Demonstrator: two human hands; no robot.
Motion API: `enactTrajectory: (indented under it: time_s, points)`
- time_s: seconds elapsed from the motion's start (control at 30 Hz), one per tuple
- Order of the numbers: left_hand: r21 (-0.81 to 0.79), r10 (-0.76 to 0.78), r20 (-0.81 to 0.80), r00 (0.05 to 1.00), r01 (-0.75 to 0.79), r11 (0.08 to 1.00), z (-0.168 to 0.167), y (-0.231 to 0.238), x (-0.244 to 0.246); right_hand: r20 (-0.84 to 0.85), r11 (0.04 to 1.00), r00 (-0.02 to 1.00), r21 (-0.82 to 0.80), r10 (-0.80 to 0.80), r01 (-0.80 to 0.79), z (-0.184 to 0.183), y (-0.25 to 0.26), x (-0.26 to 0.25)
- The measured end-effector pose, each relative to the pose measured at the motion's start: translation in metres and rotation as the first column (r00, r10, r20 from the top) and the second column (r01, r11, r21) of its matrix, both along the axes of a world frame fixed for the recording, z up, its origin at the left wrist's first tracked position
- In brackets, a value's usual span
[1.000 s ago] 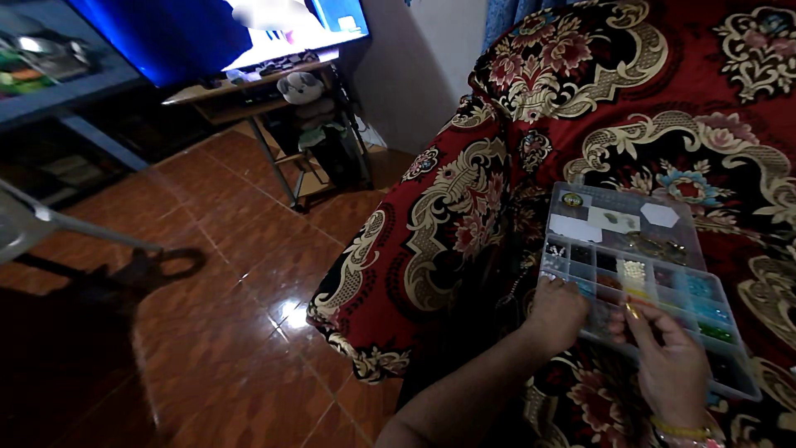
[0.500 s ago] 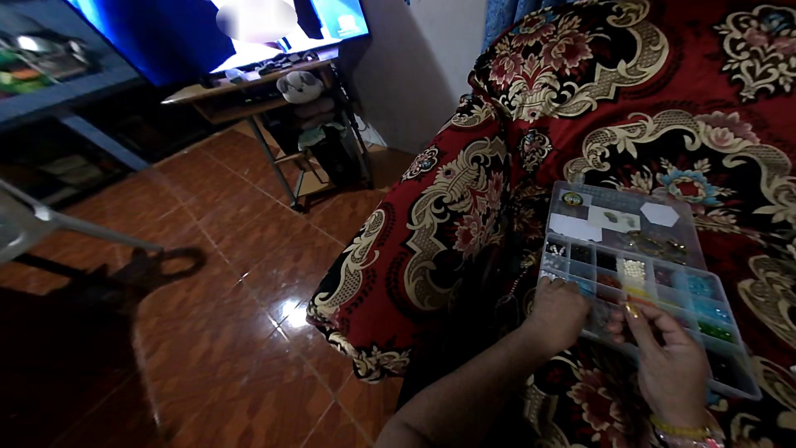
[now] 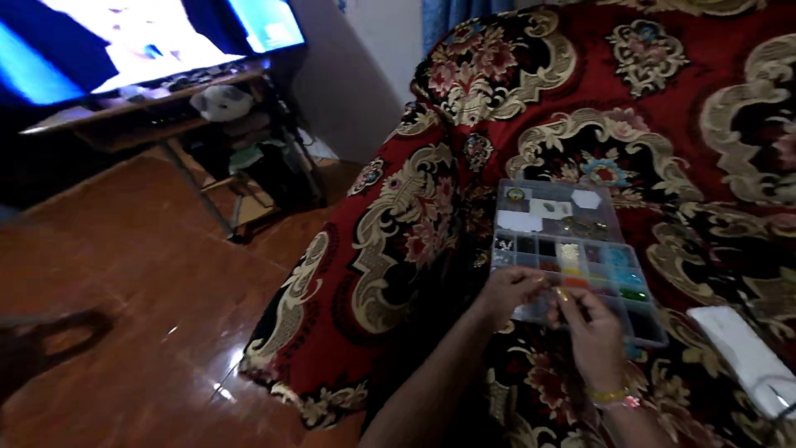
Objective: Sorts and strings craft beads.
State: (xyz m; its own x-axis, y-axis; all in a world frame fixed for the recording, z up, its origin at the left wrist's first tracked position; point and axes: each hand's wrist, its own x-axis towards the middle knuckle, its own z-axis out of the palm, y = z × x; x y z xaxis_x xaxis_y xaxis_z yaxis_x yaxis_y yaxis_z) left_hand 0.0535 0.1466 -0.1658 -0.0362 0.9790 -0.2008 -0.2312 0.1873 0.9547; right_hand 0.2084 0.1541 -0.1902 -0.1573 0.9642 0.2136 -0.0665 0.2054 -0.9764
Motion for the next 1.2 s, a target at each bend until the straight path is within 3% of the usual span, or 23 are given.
enactTrajectory:
  time_s: [0.13,0.33,1.2]
  points:
    - [-0.054,-0.088,0.067,0.994,0.092,0.994,0.0,-0.001,-0.001,-0.024,1.0,0.999,0.01,0.028,-0.028,0.0,-0.003,-0.002]
    - [-0.052,-0.105,0.157,0.982,0.114,0.992,-0.004,-0.001,-0.003,-0.075,0.997,0.995,-0.04,0.059,-0.062,0.0,-0.004,-0.003]
    - [0.043,-0.208,0.193,0.959,0.203,0.978,-0.012,0.001,-0.016,-0.079,0.993,0.993,-0.078,0.086,-0.092,0.0,-0.004,-0.004]
